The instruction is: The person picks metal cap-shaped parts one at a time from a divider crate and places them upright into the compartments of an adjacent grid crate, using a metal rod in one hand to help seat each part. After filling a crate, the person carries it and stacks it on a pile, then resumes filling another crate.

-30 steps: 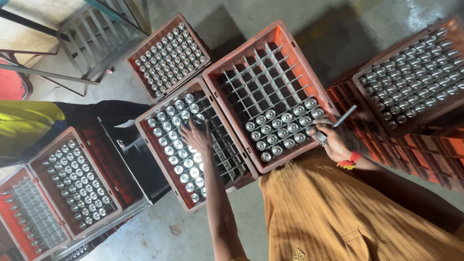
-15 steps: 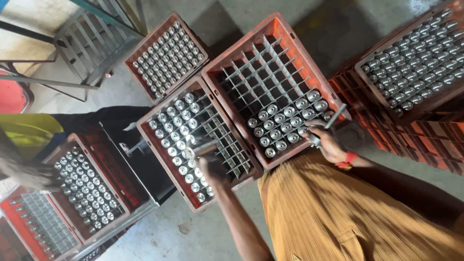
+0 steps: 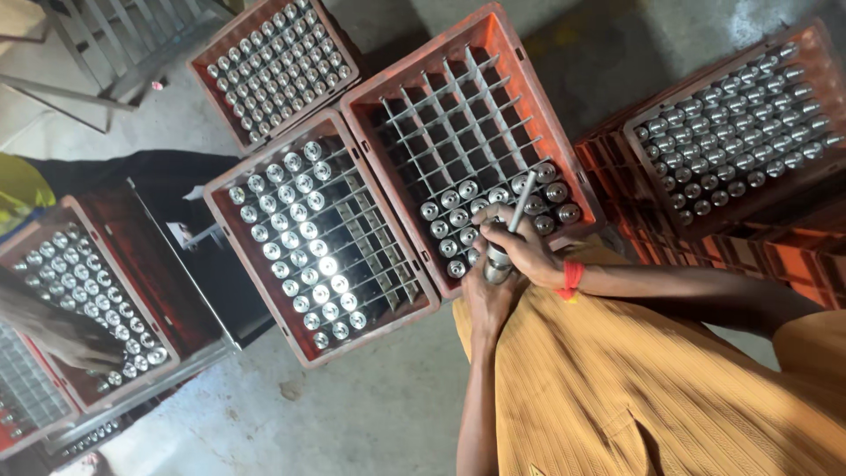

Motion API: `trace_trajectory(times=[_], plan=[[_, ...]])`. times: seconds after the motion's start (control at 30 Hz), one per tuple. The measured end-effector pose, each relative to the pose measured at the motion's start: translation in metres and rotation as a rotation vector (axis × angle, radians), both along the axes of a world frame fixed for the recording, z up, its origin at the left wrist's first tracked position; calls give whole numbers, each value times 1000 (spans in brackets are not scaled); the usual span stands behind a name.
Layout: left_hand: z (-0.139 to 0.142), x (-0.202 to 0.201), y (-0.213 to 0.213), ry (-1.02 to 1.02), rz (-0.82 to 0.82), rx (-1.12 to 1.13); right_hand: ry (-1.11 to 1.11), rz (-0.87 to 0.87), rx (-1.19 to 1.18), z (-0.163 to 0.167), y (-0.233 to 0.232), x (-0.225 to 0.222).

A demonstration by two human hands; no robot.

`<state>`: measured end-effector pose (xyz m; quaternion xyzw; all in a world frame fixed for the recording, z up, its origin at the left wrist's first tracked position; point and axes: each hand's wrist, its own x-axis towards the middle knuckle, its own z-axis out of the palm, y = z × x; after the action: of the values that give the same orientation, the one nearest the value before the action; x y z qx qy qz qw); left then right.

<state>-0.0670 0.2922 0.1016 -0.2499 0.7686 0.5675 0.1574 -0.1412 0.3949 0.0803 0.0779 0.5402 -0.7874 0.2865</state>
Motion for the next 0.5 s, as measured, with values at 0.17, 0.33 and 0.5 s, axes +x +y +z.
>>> trace_trajectory(times=[0.17, 0.33, 0.5], plan=[[-5, -15, 11, 33, -152, 43, 146, 220, -102, -5, 33, -2], [-23, -28, 14, 150, -184, -2, -70, -134, 20, -25, 51, -37], [-51, -72, 1, 120, -175, -384, -1, -494, -68, -44, 101, -76]])
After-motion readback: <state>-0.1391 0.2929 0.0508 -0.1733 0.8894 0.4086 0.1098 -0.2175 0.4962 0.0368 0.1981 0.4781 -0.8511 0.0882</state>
